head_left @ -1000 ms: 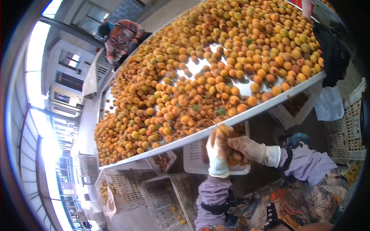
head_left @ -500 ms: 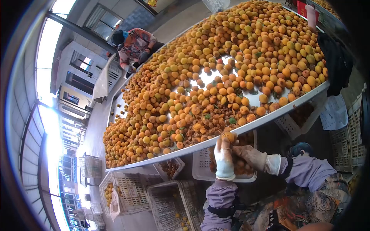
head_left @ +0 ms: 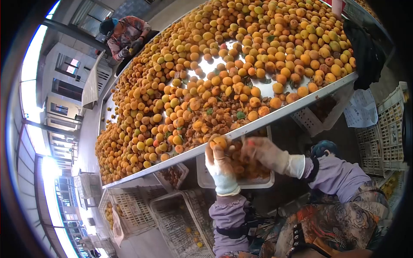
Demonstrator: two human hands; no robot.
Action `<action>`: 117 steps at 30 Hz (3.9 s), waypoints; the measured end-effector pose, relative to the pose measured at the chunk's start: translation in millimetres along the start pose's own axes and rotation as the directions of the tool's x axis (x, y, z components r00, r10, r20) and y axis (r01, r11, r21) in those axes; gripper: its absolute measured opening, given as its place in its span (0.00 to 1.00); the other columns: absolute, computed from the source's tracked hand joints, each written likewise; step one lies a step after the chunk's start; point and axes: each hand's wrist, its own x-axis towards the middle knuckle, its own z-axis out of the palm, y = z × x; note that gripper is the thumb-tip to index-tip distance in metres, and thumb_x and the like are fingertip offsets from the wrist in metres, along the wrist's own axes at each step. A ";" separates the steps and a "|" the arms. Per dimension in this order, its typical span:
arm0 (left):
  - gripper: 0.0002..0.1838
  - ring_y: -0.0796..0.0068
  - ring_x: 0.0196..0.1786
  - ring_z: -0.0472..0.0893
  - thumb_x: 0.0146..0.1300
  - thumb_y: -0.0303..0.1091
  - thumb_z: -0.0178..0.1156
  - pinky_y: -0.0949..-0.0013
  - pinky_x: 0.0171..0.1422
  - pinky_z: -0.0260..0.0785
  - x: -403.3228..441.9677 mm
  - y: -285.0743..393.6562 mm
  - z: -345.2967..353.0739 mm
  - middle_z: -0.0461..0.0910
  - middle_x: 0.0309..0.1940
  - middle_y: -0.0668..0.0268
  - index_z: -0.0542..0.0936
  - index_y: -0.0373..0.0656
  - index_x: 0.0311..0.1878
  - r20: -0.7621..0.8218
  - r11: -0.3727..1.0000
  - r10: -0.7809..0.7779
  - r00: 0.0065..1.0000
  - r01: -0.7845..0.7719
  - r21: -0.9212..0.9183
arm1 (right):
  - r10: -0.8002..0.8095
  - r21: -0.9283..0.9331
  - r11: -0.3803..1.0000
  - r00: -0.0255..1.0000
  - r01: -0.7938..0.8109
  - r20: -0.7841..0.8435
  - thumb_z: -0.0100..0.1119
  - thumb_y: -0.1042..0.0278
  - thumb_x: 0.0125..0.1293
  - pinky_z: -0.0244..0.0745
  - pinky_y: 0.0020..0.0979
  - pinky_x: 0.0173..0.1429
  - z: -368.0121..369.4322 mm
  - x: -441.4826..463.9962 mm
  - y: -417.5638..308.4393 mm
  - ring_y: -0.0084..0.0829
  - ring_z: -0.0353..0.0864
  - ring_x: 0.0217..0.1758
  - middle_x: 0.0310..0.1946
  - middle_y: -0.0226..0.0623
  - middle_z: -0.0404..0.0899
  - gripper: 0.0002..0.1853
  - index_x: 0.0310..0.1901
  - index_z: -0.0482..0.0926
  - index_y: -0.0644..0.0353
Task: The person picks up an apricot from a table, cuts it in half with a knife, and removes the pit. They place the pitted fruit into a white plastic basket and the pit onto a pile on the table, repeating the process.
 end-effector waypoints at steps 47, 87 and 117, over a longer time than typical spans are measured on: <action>0.23 0.70 0.47 0.79 0.65 0.27 0.54 0.69 0.56 0.72 -34.6 -1.8 -3.5 0.74 0.46 0.59 0.65 0.35 0.63 0.137 0.930 -0.148 0.979 0.091 0.355 | 0.226 0.098 0.972 0.961 -0.213 -0.158 0.53 0.61 0.69 0.68 0.18 0.31 -4.5 15.7 -45.6 0.16 0.72 0.27 0.27 0.25 0.74 0.11 0.46 0.72 0.58; 0.23 0.81 0.42 0.73 0.68 0.38 0.53 0.77 0.47 0.68 -46.7 -4.8 4.4 0.73 0.45 0.65 0.67 0.34 0.61 0.301 0.802 -0.322 0.898 0.090 0.591 | 0.257 0.548 0.814 0.965 -0.191 -0.045 0.49 0.49 0.69 0.51 0.21 0.11 -11.2 23.6 -36.5 0.17 0.53 0.08 0.11 0.21 0.55 0.18 0.28 0.65 0.52; 0.06 0.72 0.37 0.78 0.63 0.32 0.59 0.75 0.46 0.68 2.2 0.7 -22.2 0.81 0.37 0.62 0.78 0.43 0.42 0.272 0.254 -0.131 0.953 -0.232 0.939 | 0.263 0.576 0.817 0.895 -0.008 -0.360 0.48 0.53 0.70 0.48 0.21 0.14 -93.0 16.9 -88.6 0.17 0.53 0.11 0.14 0.21 0.57 0.14 0.31 0.67 0.52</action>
